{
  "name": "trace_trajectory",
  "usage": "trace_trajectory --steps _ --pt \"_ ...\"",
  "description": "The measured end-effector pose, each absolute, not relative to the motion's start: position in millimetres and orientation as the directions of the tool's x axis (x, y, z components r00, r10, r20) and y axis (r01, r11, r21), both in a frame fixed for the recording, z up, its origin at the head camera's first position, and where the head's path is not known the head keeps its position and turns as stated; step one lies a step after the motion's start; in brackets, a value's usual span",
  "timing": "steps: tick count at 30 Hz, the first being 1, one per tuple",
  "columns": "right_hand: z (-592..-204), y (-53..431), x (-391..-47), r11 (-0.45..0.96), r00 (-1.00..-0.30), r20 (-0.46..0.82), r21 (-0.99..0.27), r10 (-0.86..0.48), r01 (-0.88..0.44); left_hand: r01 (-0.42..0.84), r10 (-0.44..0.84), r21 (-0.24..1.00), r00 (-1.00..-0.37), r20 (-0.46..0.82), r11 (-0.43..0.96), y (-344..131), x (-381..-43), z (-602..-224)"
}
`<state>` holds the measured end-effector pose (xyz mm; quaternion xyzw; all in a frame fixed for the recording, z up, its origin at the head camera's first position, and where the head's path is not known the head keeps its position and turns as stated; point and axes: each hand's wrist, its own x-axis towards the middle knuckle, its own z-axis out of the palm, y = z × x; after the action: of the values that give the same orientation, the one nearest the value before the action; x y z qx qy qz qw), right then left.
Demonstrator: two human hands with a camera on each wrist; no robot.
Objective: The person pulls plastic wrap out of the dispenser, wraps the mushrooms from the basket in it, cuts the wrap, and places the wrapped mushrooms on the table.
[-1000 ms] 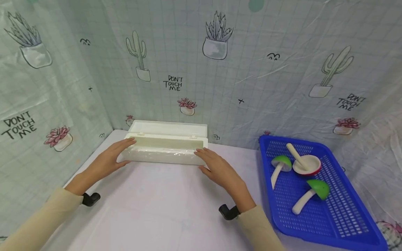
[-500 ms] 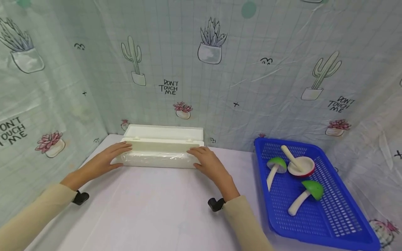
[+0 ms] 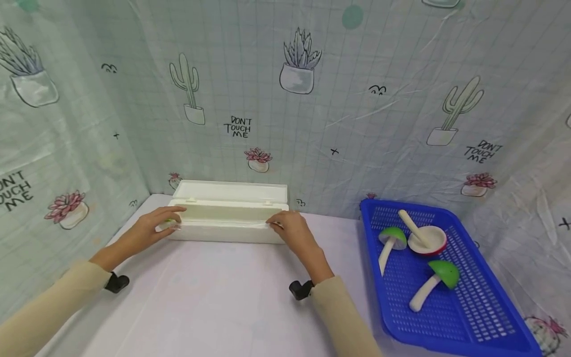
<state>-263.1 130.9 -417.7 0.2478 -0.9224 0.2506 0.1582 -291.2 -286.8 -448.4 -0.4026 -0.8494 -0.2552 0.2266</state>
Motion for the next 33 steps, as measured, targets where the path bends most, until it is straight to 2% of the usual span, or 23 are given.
trace_trajectory --steps 4,10,15,18,21,26,33 --pt "-409 130 -261 0.723 -0.845 0.436 -0.469 -0.311 -0.508 0.758 0.472 0.342 -0.627 0.62 0.556 -287 -292 -448" --pt "-396 130 -261 0.704 -0.884 0.38 -0.547 -0.274 -0.453 0.677 0.325 0.472 -0.708 0.627 0.564 -286 -291 -442" --pt "-389 131 -262 0.627 -0.923 0.301 -0.677 -0.24 -0.384 0.501 0.23 0.687 -0.862 0.452 0.527 -289 -285 -433" --pt "-386 132 -263 0.571 -0.942 0.253 -0.749 -0.22 -0.335 0.381 0.216 0.798 -0.924 0.314 0.468 -292 -283 -426" --pt "-384 134 -265 0.509 -0.955 0.213 -0.81 -0.205 -0.29 0.327 0.24 0.859 -0.939 0.247 0.394 -294 -285 -419" --pt "-382 137 -265 0.414 -0.961 0.179 -0.874 -0.21 -0.253 0.317 0.233 0.908 -0.938 0.257 0.273 -294 -288 -418" --pt "-382 135 -262 0.288 -0.965 0.13 -0.938 -0.227 -0.194 0.256 0.272 0.957 -0.919 0.286 -0.138 -290 -290 -422"
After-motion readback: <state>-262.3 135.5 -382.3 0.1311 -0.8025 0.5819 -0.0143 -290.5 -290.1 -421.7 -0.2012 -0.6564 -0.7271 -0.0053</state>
